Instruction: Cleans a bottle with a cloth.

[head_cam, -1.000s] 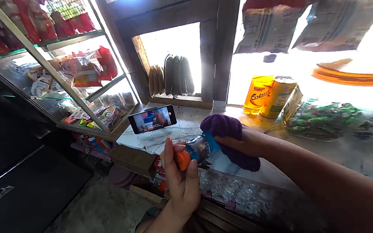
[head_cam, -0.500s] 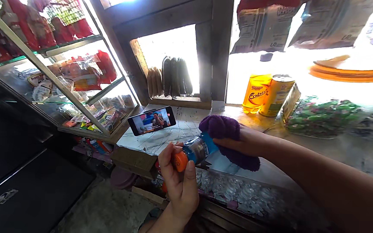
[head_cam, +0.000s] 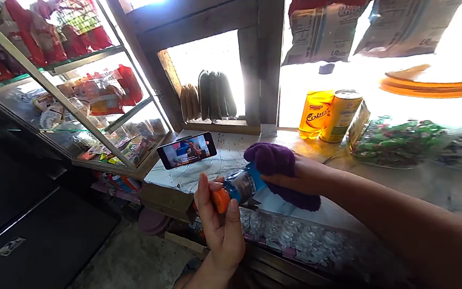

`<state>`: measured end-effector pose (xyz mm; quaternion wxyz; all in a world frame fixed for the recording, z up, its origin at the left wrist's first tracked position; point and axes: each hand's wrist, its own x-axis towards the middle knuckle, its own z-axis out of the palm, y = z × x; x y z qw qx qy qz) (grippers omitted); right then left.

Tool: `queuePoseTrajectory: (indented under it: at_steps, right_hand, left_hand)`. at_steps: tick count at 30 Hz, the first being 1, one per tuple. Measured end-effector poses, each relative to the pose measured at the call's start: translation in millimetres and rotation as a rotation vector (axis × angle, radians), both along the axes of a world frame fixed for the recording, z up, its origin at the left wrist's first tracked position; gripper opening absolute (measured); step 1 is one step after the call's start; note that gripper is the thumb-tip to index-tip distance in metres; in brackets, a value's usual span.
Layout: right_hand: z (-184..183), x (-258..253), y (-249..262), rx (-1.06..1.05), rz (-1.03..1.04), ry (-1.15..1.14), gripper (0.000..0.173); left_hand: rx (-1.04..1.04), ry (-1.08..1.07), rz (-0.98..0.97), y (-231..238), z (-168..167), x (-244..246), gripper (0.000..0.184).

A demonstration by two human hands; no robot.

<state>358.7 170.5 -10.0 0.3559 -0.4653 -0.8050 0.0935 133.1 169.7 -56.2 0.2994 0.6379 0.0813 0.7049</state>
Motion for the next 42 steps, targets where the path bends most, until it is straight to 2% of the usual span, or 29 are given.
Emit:
queuePoseTrajectory:
  at_steps: [4,6,12,19,26,36,39,42]
  right_hand:
    - [-9,-10,-6,0.380,0.056,0.003,0.057]
    - [-5,-21,-16,0.515,0.086,-0.071,0.048]
    - [2,-35,-31,0.703,0.199,-0.196,0.015]
    - [9,-35,-29,0.890,0.115,-0.332,0.018]
    - [6,-31,-25,0.858,0.167,-0.276,0.020]
    - [10,-31,-25,0.729,0.245,-0.221,0.026]
    - [7,-31,-20,0.713,0.256,-0.206,0.033]
    - [6,-28,-15,0.567,0.281,-0.161,0.044]
  left_hand:
    - [0.031,0.107,0.097,-5,1,-1,0.053]
    - [0.072,0.169,0.162,-11,2,1,0.046]
    - [0.216,0.228,0.182,-19,0,5,0.035]
    - [0.214,0.215,0.155,-20,-3,3,0.036]
    - [0.206,0.222,0.170,-19,-3,2,0.037]
    - [0.149,0.164,0.095,-15,-4,1,0.040]
    - [0.141,0.138,0.070,-16,-3,3,0.038]
    - [0.137,0.135,0.072,-16,-2,2,0.037]
